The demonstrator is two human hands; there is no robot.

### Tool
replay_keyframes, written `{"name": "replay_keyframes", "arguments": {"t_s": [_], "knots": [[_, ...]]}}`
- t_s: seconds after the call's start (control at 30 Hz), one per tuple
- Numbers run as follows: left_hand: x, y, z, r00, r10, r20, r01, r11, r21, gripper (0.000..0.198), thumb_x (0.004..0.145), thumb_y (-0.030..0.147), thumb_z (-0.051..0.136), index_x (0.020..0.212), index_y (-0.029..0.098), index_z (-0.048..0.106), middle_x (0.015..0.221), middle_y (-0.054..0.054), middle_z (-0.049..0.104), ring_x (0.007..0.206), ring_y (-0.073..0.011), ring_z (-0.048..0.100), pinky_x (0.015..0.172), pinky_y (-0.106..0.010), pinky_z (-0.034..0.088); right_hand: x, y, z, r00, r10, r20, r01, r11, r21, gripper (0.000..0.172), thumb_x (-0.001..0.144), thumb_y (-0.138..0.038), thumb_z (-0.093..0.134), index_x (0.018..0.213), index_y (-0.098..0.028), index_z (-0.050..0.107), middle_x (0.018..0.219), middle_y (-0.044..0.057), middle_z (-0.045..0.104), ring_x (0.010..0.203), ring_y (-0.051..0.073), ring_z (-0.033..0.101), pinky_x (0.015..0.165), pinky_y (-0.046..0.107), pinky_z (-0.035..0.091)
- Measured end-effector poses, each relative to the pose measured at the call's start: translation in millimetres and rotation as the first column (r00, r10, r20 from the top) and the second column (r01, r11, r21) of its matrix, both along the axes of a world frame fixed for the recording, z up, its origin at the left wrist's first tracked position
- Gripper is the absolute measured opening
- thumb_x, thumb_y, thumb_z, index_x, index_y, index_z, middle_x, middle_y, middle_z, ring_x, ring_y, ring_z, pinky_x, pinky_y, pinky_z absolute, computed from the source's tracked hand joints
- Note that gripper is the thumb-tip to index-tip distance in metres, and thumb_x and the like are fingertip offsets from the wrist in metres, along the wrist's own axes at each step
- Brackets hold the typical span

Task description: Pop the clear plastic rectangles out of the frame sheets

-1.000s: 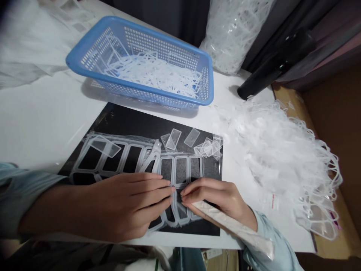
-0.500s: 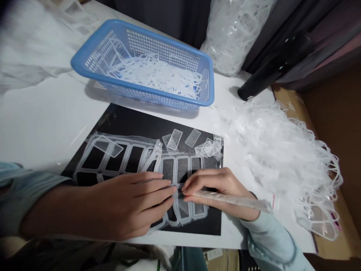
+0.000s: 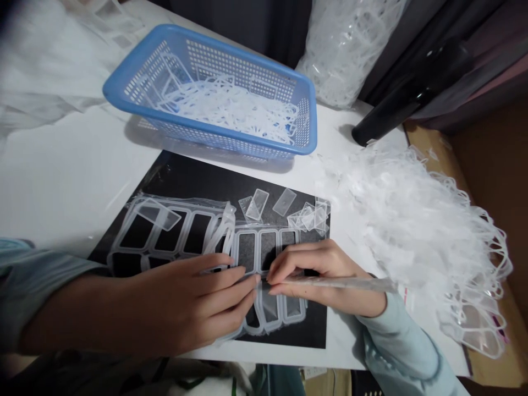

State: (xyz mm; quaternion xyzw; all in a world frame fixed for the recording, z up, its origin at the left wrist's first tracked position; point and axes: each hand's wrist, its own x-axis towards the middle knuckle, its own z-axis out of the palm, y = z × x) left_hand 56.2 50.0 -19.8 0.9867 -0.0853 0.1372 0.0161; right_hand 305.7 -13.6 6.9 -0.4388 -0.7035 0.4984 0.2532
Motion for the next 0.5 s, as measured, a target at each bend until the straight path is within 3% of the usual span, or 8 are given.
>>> {"name": "replay_keyframes", "arguments": {"t_s": [0.5], "knots": [[-0.6, -0.4, 0.2, 0.999, 0.008, 0.041, -0.007, 1.0, -0.015, 0.025, 0.09, 0.022, 0.054, 0.108, 0.015, 0.069, 0.115, -0.011, 0.069, 0.092, -0.0226, 0.062, 0.08, -0.037, 0.05, -1.4, 0.7, 1.7, 1.0, -0.011, -0.024, 0.01, 0.999, -0.042, 0.002, 0.085, -0.016, 0.073, 0.086, -0.014, 0.072, 0.087, 0.007, 0.074, 0.082, 0.015, 0.072, 0.073, 0.021, 0.057]]}}
